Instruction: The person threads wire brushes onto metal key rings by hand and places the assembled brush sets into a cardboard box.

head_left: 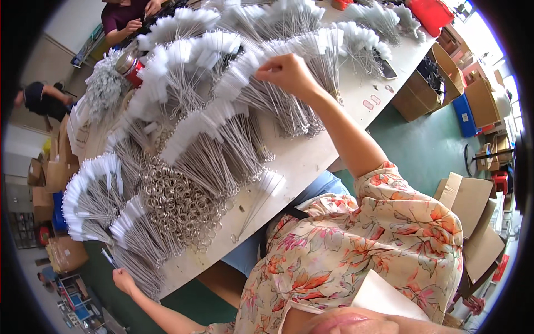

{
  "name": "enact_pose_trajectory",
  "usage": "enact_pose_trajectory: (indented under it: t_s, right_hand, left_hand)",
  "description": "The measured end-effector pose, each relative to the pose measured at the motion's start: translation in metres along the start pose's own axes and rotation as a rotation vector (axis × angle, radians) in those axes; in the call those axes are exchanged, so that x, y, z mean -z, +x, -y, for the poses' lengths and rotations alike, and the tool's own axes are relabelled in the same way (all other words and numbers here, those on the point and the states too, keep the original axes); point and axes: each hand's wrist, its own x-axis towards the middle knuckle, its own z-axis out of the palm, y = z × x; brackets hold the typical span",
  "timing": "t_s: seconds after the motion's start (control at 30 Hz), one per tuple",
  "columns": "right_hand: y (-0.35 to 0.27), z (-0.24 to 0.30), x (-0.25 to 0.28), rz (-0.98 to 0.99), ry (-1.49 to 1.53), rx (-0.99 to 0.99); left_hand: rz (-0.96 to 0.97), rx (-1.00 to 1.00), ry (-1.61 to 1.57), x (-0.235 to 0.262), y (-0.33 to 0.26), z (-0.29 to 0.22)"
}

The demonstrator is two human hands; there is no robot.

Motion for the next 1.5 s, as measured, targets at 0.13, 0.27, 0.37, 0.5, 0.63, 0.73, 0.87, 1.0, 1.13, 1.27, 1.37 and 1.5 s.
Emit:
enact_pose_trajectory:
  t_s: [0.13,0.27,0.37,0.5,0.63,0.73,0.87,1.0,1.13,1.27,1.37,1.5]
  right_hand:
    - [0.036,-0.055,0.055,-0.058,0.748,-0.005]
    - [0.025,-0.059,0.072,-0.094,-0.140,0.146]
    - [0.036,-0.083,0.036,-0.051,-0.212,0.183]
    - [0.037,-0.074,0.012,0.008,-0.202,0.201]
    - [0.028,-0.061,-0.001,0.056,-0.146,0.202]
    - [0.027,-0.057,-0.001,0.069,-0.120,0.196]
    - [0.030,-0.059,0.002,0.094,-0.096,0.199]
    - [0.027,-0.060,0.003,0.099,-0.083,0.196]
    - [0.026,-0.059,0.003,0.109,-0.076,0.205]
    - [0.023,-0.060,0.005,0.110,-0.067,0.210]
    - [0.022,-0.058,0.004,0.115,-0.053,0.212]
    - [0.018,-0.058,0.007,0.116,-0.027,0.209]
  left_hand:
    - [-0.520,-0.112,-0.461,-0.005,-0.006,0.026]
    - [-0.262,0.122,-0.207,0.022,-0.015,-0.033]
    - [-0.109,0.245,-0.250,-0.019,0.001,-0.014]
    - [0.023,0.371,-0.209,-0.015,-0.010,-0.040]
    - [0.028,0.479,-0.273,-0.010,-0.025,-0.029]
    - [-0.088,0.418,-0.306,0.003,-0.029,-0.037]
    - [-0.333,0.440,-0.470,0.007,-0.027,-0.046]
    - [-0.415,0.308,-0.796,0.030,-0.049,-0.077]
    - [-0.398,0.081,-1.152,0.050,-0.097,-0.126]
    - [-0.128,0.062,-1.173,0.051,-0.140,-0.159]
    - [0.049,-0.062,-1.382,0.046,-0.169,-0.183]
    - [0.160,-0.117,-1.484,0.037,-0.187,-0.206]
